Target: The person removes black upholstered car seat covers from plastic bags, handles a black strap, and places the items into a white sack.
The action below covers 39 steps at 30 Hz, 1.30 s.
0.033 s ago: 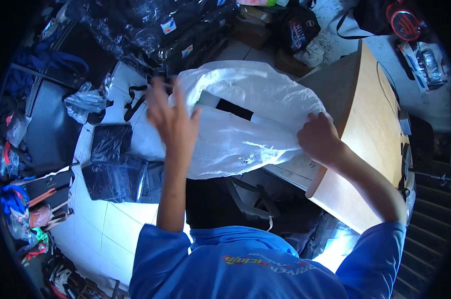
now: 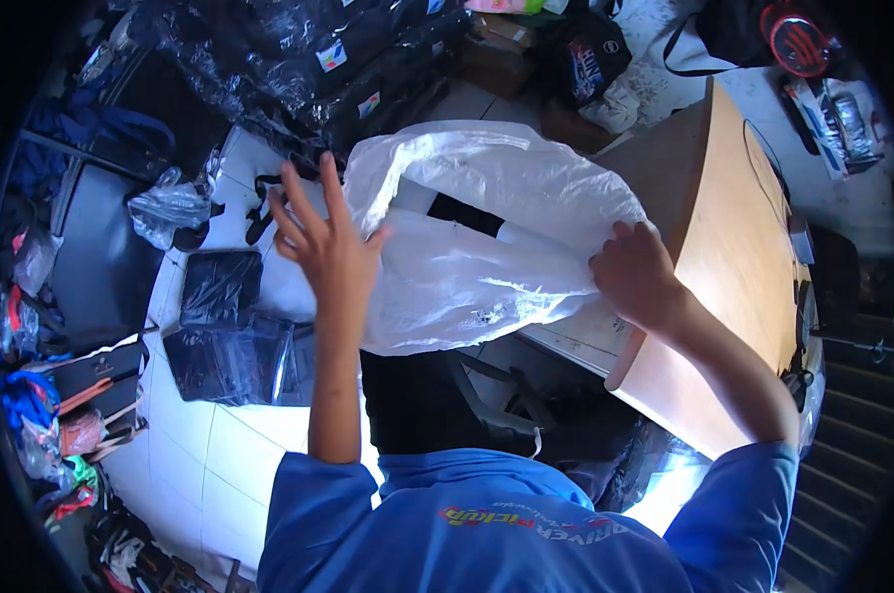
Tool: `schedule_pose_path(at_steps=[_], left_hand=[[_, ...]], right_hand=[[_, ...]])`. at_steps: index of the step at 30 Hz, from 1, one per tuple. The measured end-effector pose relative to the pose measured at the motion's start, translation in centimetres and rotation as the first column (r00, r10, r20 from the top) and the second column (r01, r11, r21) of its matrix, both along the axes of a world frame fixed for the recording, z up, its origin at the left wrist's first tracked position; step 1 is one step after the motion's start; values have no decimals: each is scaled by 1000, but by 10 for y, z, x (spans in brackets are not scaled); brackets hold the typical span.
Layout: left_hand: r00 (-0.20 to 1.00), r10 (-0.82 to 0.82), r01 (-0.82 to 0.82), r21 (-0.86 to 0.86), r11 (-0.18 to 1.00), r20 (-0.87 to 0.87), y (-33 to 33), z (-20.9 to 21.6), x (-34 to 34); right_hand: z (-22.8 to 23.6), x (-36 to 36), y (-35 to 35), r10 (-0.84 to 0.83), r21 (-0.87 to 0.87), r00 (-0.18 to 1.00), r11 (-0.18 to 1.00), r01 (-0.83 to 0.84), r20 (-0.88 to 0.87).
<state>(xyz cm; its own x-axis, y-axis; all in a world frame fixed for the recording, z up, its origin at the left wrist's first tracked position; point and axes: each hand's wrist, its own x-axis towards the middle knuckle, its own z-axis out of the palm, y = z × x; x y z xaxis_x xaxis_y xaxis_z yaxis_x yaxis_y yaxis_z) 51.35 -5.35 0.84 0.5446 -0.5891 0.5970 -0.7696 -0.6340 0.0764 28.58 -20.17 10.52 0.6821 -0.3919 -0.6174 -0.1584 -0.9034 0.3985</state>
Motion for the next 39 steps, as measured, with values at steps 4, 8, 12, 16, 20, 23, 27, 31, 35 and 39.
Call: schedule_pose_path(at_steps=[4, 8, 12, 16, 20, 23, 27, 31, 35, 39], left_hand=[[699, -266, 144, -233, 962, -664, 17, -104, 51], [-379, -683, -445, -524, 726, -624, 2, -97, 73], [-644, -710, -486, -565, 667, -284, 16, -34, 48], [-813, -514, -147, -756, 638, -275, 62, -10, 38], [-690, -566, -14, -774, 633, -451, 86, -20, 61], [-148, -414, 340, -440, 831, -898, 85, -29, 81], [709, -241, 433, 139, 891, -662, 81, -91, 133], [-281, -493, -383, -375, 844, -823, 76, -99, 134], [-609, -534, -306, -448, 840, -587, 72, -94, 143], [-592, -706, -290, -715, 636, -388, 52, -45, 114]], right_hand=[[-1, -8, 27, 19, -25, 890, 1000, -9, 455], [-23, -9, 107, -439, 324, 835, 884, 336, 331], [-103, 35, 131, -589, 565, -67, 727, 391, 805], [-146, 68, 82, -320, 372, -194, 736, 565, 927], [-166, 56, 36, -480, 387, -77, 589, 710, 874], [-190, 42, 11, -464, 285, 36, 600, 748, 885], [-231, 22, -27, -786, 738, -131, 490, 465, 604], [-220, 39, 3, -744, 729, -270, -395, -560, -611], [-193, 26, 31, -653, 539, -344, -117, -834, -675], [-182, 10, 16, -734, 654, -482, 68, -753, -479]])
